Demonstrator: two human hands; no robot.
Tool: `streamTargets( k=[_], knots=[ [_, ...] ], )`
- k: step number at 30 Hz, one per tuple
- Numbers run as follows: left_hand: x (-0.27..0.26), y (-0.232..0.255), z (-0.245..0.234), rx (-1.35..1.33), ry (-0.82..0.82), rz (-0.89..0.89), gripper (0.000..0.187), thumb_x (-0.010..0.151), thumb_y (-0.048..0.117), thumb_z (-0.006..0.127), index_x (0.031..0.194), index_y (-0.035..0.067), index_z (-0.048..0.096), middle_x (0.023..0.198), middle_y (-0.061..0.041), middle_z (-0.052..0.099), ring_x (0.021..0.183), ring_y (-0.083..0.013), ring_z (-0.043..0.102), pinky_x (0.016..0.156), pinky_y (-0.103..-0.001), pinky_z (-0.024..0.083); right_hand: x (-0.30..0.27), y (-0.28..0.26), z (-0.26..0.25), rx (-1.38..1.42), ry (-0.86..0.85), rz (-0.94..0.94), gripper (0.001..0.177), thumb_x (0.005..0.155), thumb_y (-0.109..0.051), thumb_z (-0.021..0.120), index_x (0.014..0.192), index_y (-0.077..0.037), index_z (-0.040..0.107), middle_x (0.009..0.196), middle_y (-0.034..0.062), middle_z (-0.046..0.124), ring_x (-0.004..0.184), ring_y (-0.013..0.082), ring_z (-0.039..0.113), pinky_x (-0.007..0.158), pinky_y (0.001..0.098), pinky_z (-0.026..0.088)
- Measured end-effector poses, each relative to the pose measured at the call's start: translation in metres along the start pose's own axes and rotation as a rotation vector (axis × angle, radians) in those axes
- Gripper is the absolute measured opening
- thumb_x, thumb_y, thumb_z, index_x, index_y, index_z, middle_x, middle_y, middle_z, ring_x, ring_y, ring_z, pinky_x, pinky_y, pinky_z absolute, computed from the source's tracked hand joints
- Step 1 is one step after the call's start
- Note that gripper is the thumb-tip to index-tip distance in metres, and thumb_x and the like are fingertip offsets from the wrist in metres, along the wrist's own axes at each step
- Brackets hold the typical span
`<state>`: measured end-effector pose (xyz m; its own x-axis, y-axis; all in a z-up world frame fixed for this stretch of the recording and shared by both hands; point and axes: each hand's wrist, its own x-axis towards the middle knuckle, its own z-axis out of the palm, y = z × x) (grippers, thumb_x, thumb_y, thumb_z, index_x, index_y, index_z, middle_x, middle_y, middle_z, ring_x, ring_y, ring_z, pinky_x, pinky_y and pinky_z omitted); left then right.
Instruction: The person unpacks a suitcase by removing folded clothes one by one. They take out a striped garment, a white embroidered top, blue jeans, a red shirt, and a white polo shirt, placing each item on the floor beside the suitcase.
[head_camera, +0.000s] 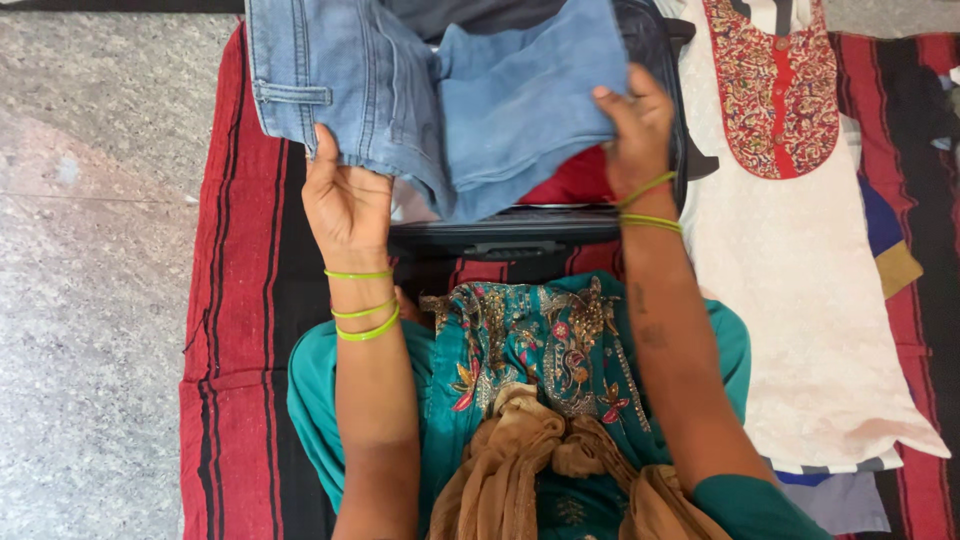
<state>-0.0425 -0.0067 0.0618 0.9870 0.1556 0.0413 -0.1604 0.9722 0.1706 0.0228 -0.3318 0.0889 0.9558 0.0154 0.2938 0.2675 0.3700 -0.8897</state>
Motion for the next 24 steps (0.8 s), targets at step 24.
streamTargets(
  k=[24],
  knots=[
    [-0.037, -0.002, -0.067, 0.357, 0.383, 0.018, 0.019, 0.084, -0.010, 0.068, 0.100, -0.002, 0.062, 0.101, -0.015, 0.069, 0.096, -0.0299, 0.069, 0.090, -0.048, 0.059, -0.115, -0.013, -0.086, -1.301, 0.155, -0.428, 0.024, 0.100, -0.005, 0.069, 0.124, -0.002, 0.072, 0.133, 0.0159, 0.070, 0.125, 0.0329, 0.066, 0.110, 0.0418, 0.051]
  ],
)
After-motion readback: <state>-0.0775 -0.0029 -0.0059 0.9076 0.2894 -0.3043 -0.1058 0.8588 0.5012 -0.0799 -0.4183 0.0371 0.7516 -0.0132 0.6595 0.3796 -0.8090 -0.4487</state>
